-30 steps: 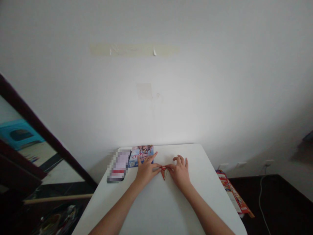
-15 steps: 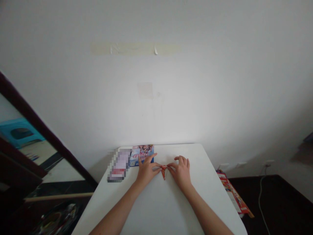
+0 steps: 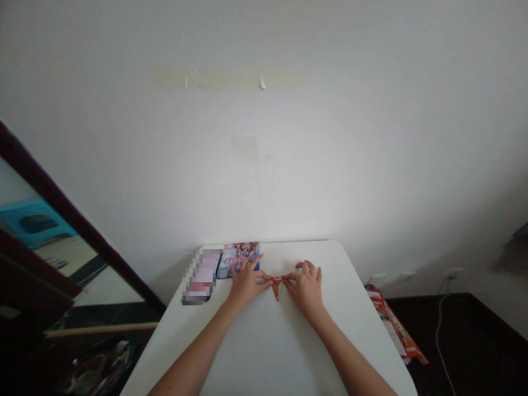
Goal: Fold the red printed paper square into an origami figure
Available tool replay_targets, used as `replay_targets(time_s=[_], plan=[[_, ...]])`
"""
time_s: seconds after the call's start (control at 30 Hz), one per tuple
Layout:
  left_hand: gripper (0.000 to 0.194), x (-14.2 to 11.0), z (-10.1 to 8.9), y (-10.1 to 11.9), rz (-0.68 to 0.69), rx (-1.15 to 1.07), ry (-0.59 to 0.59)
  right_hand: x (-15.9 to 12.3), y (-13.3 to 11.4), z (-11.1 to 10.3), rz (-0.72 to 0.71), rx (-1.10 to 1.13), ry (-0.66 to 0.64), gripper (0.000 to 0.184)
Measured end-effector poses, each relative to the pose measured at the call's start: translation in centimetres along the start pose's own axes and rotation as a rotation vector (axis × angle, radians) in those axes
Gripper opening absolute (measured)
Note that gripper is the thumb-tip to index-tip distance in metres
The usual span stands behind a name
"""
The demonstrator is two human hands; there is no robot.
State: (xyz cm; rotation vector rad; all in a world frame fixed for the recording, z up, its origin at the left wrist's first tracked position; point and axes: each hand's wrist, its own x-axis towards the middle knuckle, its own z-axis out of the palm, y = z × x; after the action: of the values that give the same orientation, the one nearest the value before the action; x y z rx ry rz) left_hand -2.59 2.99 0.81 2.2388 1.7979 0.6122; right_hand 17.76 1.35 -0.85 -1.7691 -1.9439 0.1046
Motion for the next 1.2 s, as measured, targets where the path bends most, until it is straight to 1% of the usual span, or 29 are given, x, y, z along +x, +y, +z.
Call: replay_targets(time_s=[0.1, 0.33, 0.63, 1.07, 1.2], plan=[[0.011, -0.1, 0.2, -0.1, 0.015, -0.002, 0.018, -0.1, 0.1, 0.1, -0.005, 0.001, 0.002, 0.016], [0.009, -0.1, 0.3, -0.1, 0.106, -0.051, 0.048, 0.2, 0.9, 0.8, -0.035, 0.029, 0.02, 0.016], [0.022, 0.2, 1.1, -0.7, 0.126, -0.092, 0.069, 0.3, 1.3, 1.1, -0.051, 0.06, 0.056, 0.011], [0.023, 0.2, 1.6, -0.8, 0.124, -0.075, 0.115, 0.9, 1.0, 1.2, -0.02, 0.099, 0.045, 0.01], [0.019, 0.3, 1.6, -0.7, 0.131, -0.085, 0.097, 1.2, 0.8, 1.5, -0.013, 0.101, 0.049, 0.013]])
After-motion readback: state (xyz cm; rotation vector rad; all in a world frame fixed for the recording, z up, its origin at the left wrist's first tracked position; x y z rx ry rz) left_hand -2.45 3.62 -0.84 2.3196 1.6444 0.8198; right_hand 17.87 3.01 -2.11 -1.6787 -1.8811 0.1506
